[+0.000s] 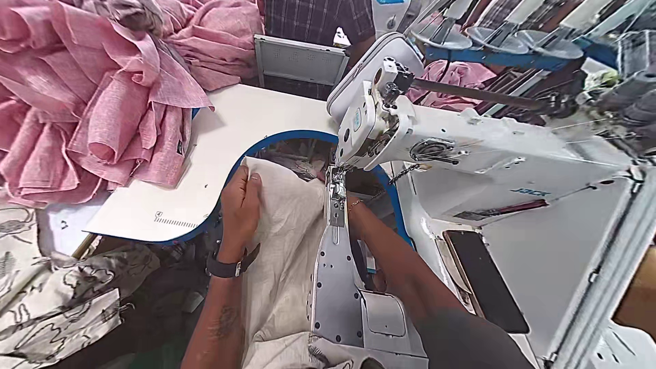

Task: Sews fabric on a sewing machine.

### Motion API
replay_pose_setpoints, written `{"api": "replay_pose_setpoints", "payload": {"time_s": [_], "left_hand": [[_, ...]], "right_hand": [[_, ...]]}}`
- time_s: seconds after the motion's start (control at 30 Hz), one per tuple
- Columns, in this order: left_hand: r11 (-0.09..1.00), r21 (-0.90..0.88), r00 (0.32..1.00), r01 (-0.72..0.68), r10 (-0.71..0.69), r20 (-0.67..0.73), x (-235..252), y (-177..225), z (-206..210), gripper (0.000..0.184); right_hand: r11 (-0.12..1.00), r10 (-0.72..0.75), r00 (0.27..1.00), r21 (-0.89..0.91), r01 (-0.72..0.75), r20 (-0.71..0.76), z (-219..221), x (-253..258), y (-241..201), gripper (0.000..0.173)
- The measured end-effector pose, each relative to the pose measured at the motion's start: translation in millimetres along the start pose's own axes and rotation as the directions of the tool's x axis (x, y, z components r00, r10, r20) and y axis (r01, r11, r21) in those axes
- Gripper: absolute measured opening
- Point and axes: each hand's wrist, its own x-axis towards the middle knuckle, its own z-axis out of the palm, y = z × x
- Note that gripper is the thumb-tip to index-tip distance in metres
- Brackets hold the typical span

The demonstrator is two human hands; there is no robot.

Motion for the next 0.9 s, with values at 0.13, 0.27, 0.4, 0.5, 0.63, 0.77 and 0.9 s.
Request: {"api": "replay_pose_setpoints", "payload": {"time_s": [0.13,0.27,0.4,0.5,0.63,0.77,0.9], "left_hand": [[0.828,0.513,0.964,0.228,-0.267,0.002,-43,-25,1,0.036],[0.601,0.737,0.454,0.310,-0.775,0.440,-102,-84,-2,0.033],[0.843,0.201,0.562,0.500,-0.492,0.665,-81,-63,28,0.027],[0.658,-0.199,0.446,0.726,-0.229,0.865,-62,17,41,0.041],[0.844,-0.200,0.651,0.498,-0.212,0.729,-47,10,61,0.038],[0.993,0.100,0.899,0.062,-0.099,0.426,-54,-7,122,0.037],[0.975,0.209,0.875,0.070,-0.161,0.456,-62,10,121,0.080]], "right_hand": [[0.652,0.040,0.999,-0.758,-0.013,0.018,-72,-5,-1,0.031],[-0.028,0.403,0.914,-0.999,-0.041,-0.049,-76,-103,-3,0.044],[0.395,-0.120,0.989,-0.909,0.128,0.087,-44,-166,-22,0.041],[0.153,-0.747,0.577,-0.759,0.633,0.330,-5,-189,-3,0.032],[-0.074,-0.811,0.340,-0.660,0.747,0.476,-17,-178,21,0.018],[0.116,-0.771,0.539,-0.758,0.642,0.339,-16,-184,12,0.021],[0.430,-0.204,0.971,-0.903,-0.028,-0.127,-71,-152,-28,0.039]]}}
